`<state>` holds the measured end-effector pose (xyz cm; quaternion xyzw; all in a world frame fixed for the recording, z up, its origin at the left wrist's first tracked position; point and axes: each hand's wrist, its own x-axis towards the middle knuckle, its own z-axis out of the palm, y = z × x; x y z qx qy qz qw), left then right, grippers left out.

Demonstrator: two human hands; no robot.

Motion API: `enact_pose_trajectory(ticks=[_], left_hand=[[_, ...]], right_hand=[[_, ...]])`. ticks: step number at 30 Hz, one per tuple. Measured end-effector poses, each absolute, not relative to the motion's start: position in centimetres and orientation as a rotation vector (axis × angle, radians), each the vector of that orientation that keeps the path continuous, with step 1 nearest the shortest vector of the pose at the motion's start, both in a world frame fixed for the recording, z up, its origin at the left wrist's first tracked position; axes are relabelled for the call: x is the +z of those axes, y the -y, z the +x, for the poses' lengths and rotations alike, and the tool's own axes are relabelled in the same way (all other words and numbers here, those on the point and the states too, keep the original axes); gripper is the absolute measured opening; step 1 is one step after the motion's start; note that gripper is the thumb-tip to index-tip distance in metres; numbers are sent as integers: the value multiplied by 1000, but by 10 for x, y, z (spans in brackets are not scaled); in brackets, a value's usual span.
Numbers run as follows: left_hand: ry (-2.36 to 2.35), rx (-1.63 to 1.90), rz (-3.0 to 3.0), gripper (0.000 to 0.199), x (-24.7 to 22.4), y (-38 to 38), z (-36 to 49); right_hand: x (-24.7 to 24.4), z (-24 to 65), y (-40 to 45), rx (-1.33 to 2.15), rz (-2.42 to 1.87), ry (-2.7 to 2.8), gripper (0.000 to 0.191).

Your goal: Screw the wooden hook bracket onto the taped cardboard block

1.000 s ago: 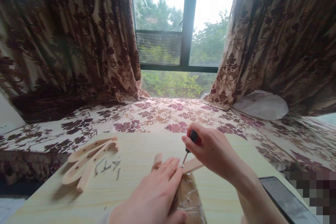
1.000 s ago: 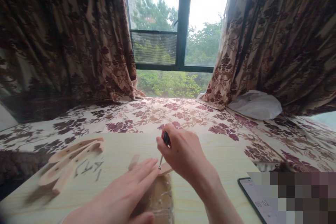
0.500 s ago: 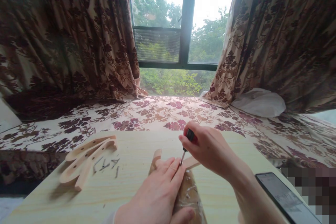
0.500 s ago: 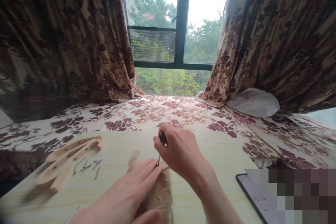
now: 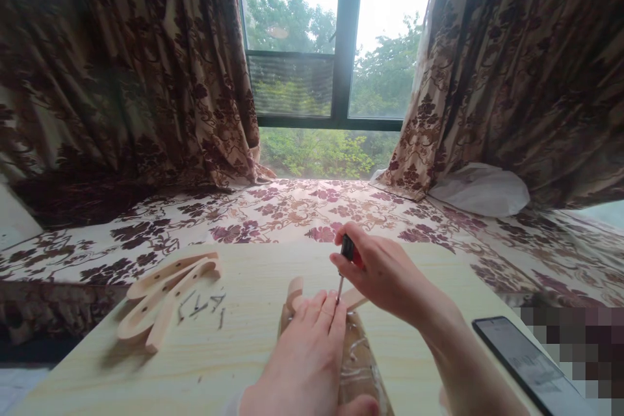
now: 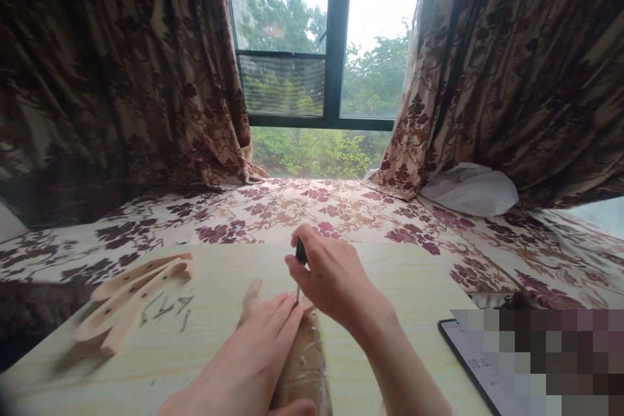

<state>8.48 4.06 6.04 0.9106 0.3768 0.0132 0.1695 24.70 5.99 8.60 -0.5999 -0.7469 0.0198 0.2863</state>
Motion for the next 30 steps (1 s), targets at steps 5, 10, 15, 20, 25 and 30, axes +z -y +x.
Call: enact_pose_trajectory(ticks=[5, 10, 15, 20, 25, 30], left_hand=[[-1029, 39, 2587, 87, 52, -44, 83], [-1018, 25, 2632, 86, 57, -43, 78], [-957, -9, 2628, 88, 63, -45, 76], [-920, 51, 2651, 77, 53, -49, 73], [-957, -23, 2668, 71, 46, -54, 79], [-959, -27, 2652, 90, 50, -52, 80]], right_hand=[[85, 248, -59, 74, -1571, 2011, 5], [84, 248, -57, 74, -1566, 2005, 7], [82, 247, -60, 79, -1573, 1995, 9], [80, 245, -64, -30, -1660, 1962, 7], [83, 243, -62, -45, -1636, 2002, 11], [84, 243, -62, -67, -1645, 2009, 14]])
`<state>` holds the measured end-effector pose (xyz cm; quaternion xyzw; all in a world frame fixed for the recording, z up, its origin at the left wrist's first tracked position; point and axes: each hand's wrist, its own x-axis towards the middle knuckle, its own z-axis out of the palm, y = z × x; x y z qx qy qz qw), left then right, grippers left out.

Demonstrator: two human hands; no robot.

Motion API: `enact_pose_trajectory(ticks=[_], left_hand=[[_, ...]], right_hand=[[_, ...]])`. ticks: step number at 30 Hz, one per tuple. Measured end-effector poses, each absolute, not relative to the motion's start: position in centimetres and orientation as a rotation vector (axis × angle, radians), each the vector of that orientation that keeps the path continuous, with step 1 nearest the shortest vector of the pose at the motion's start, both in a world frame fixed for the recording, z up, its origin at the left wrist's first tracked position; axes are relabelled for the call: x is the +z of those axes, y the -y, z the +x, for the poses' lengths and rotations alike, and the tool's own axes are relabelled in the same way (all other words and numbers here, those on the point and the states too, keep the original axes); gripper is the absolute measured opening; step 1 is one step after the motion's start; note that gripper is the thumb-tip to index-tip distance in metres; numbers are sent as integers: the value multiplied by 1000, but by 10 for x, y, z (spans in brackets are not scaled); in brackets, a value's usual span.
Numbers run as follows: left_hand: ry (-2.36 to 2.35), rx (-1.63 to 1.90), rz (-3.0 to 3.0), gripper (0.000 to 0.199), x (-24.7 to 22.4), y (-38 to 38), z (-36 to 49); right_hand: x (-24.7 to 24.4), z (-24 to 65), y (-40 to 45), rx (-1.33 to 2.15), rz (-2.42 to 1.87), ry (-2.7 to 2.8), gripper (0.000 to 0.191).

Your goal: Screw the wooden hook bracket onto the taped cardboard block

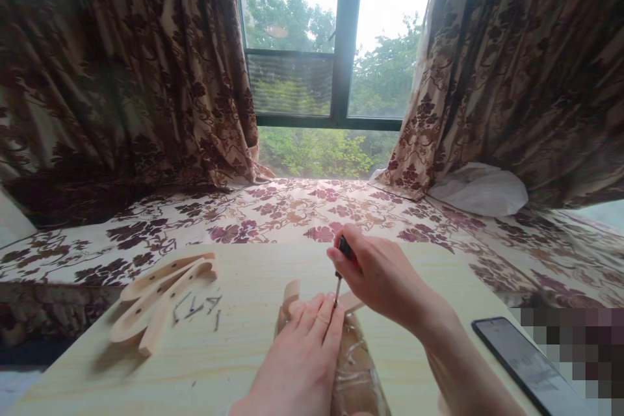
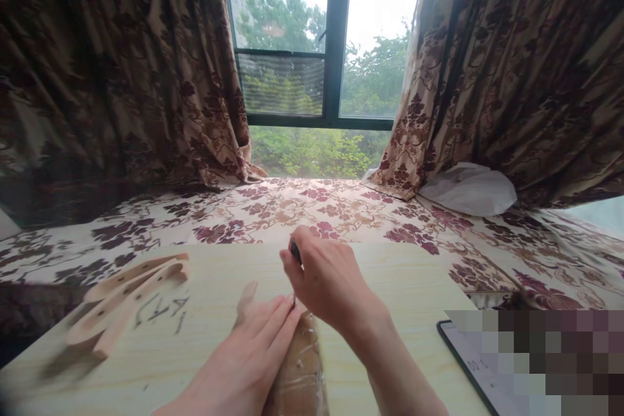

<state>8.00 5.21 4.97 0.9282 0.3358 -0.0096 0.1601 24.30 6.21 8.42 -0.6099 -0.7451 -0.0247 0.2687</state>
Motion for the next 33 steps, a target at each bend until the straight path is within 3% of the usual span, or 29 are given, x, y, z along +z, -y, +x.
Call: enact_pose_trajectory(ticks=[6, 11, 29, 33], left_hand=[[-944, -98, 2691, 95, 44, -51, 81], [-1000, 106, 2696, 90, 41, -43, 79], [-1024, 88, 2652, 89, 45, -39, 78], [-993, 162, 2677, 89, 40, -39, 77]], right_hand=[[88, 247, -59, -108, -1659, 1982, 15], [90, 249, -55, -19, -1437, 2080, 11], [87, 245, -62, -127, -1631, 1924, 15], [90, 242, -56, -6, -1440, 2069, 13]])
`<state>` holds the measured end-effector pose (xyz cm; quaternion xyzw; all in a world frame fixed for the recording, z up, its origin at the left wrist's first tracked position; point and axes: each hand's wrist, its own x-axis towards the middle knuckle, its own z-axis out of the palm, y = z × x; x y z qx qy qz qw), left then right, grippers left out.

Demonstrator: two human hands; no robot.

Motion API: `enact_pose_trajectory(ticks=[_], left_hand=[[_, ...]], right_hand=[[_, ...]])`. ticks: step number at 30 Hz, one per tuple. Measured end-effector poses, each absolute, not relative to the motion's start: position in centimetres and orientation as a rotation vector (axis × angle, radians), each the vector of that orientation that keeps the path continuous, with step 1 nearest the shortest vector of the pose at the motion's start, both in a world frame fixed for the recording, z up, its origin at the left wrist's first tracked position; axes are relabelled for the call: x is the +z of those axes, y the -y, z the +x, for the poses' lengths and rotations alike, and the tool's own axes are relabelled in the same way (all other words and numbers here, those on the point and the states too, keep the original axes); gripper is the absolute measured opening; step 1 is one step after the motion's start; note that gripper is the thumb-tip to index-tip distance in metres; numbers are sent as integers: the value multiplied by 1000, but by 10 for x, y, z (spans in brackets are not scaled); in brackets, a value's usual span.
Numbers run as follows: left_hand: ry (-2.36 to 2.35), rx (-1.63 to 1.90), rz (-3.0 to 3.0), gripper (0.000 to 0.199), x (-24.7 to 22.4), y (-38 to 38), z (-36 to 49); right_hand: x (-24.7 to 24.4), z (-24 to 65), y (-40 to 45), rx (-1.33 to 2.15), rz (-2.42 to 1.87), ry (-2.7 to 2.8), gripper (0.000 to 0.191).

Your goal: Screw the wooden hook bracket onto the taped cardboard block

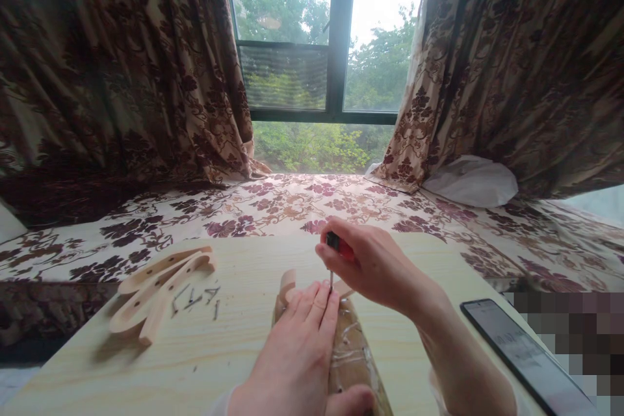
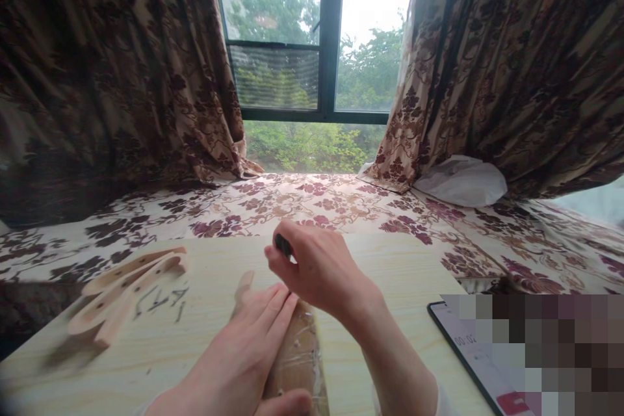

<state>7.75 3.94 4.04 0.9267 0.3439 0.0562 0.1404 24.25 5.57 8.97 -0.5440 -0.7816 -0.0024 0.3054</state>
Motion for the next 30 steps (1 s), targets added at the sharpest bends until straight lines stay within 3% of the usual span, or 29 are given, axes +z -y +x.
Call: enact_pose_trajectory(ticks=[7, 13, 19, 25, 30], left_hand=[[-1061, 35, 2625, 91, 47, -38, 83], [-1054, 49, 2637, 91, 46, -39, 83], [-1088, 5, 2607, 90, 51, -37, 83], [-1059, 48, 2615, 90, 50, -38, 83], [-1079, 69, 2617, 90, 48, -36, 84]], right_hand=[[86, 244, -63, -118, -1652, 1883, 19], [86, 245, -58, 35, -1361, 2100, 7], [84, 249, -62, -59, -1629, 1898, 15], [88, 249, -57, 43, -1428, 2044, 9], [87, 250, -62, -12, -1594, 1911, 13]])
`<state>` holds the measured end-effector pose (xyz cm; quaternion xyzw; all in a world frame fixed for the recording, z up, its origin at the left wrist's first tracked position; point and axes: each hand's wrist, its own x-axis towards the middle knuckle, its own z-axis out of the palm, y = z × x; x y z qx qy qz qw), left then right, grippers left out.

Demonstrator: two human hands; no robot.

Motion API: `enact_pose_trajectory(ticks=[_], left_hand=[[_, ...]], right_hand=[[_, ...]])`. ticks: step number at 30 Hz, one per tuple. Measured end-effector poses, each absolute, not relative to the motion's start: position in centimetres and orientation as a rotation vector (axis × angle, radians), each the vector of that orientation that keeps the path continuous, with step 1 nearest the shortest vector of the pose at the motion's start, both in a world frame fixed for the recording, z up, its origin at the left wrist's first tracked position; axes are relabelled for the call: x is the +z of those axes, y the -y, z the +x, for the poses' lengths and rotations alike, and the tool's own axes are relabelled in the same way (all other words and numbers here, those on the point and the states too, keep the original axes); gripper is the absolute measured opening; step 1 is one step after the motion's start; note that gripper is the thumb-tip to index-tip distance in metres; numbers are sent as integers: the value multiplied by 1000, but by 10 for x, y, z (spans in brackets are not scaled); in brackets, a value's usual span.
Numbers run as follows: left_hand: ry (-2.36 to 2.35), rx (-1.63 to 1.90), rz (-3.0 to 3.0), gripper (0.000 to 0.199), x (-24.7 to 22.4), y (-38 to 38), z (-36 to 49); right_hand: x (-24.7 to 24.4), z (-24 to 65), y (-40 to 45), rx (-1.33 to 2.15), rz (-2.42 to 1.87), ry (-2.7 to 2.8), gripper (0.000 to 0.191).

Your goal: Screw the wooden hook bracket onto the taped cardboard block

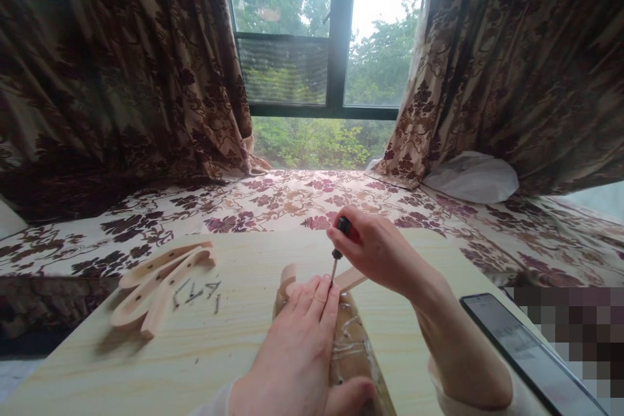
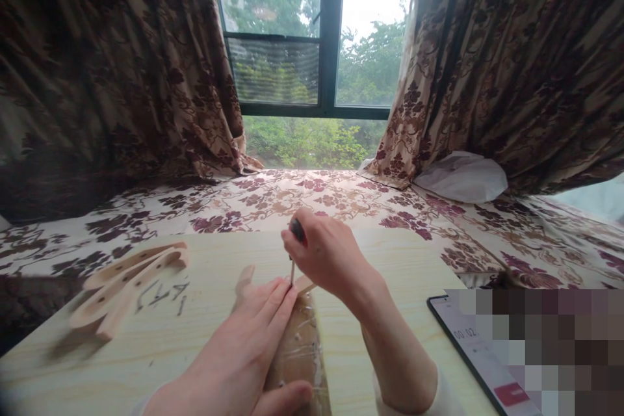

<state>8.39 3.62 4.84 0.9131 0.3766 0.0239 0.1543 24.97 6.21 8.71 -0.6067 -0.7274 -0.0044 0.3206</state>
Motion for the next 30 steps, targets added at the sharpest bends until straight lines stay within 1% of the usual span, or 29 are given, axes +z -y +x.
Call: enact_pose_trajectory(ticks=[3, 8, 14, 20, 26, 30], left_hand=[[-1085, 58, 2625, 89, 49, -35, 84], [-1057, 123, 2640, 90, 46, -37, 83], [-1093, 130, 2564, 90, 47, -37, 82], [-1086, 231, 2596, 86, 46, -35, 84], [-1088, 124, 2627, 86, 51, -38, 83], [-1083, 193, 2617, 84, 49, -35, 81]], right_hand=[[87, 249, -61, -18, -1616, 1882, 14], [88, 245, -57, 48, -1429, 2038, 8], [85, 248, -63, -35, -1614, 1859, 15], [89, 248, -55, 129, -1420, 2027, 10], [83, 250, -63, -6, -1559, 1879, 21], [83, 247, -60, 21, -1461, 1963, 7]])
